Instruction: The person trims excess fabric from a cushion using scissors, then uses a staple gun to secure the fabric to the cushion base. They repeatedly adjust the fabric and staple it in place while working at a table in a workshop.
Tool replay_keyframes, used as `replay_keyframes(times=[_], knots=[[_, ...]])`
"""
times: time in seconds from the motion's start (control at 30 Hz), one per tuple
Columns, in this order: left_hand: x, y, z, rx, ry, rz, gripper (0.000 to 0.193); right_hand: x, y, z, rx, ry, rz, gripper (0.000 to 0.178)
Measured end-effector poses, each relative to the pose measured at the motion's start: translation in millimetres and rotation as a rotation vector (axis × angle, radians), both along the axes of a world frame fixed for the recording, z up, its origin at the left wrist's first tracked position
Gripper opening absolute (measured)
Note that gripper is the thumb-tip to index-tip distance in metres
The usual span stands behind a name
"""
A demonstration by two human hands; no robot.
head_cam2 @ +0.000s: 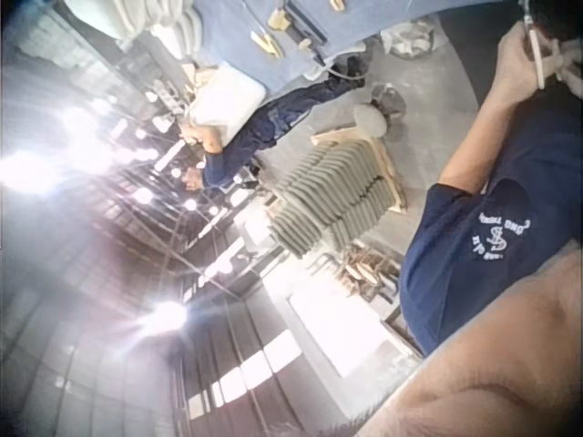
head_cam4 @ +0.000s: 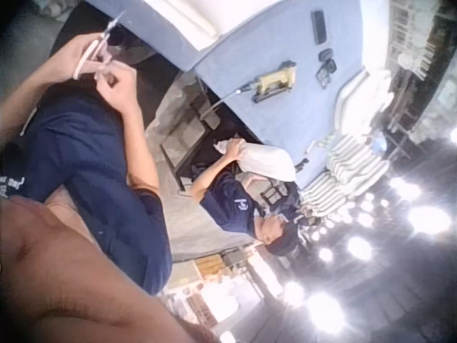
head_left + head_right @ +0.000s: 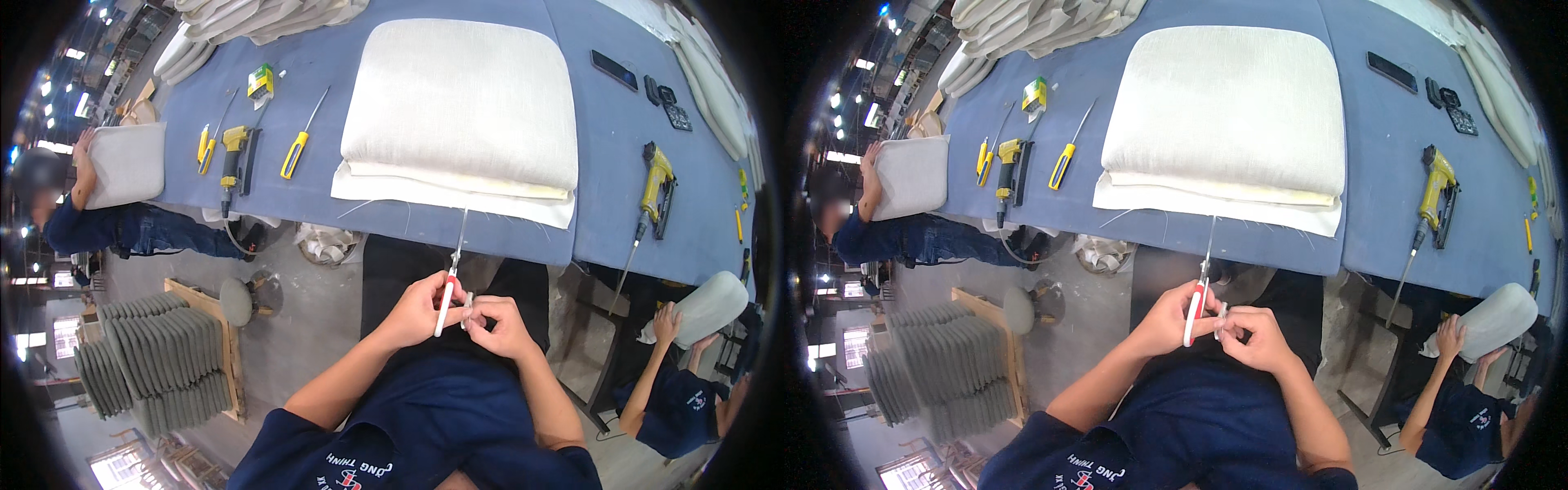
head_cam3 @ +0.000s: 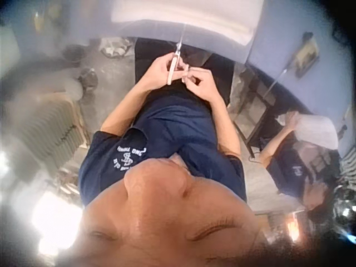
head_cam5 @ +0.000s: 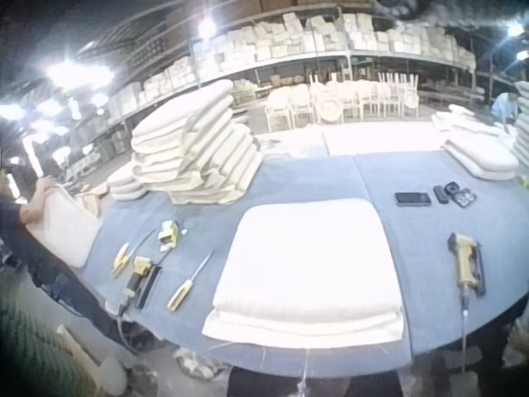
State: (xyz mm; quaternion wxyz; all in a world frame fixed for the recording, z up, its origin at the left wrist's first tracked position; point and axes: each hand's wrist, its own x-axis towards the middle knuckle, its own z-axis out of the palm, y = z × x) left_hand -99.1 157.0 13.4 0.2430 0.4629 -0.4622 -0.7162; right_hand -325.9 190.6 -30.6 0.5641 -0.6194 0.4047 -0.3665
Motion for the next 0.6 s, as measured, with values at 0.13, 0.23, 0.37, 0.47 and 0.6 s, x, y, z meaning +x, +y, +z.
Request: replay_keyframes(times=[0.13,0.23,0.37,0.47,0.6], knots=[[21,5,6,-0.025,-0.060,0.060,0.027,22,-6,10,-0.002,0.056,0.049,0.011],[62,-8,27,-0.209,-0.614,0.141,0.029,31,-11,19,0.024,0.184,0.198,0.016],[147,-30,23,-0.439,-1.469,0.198,0.035,33,-7,19,0.053,0.299,0.269,0.019],[177,-69,3,-0.571,-1.343,0.408,0.031,31,-3,8,0.138,0.320,0.266,0.019],[180,-128,-30,-0.490,-0.858,0.617,0.028,38,-4,7,0.123,0.411,0.281,0.018]])
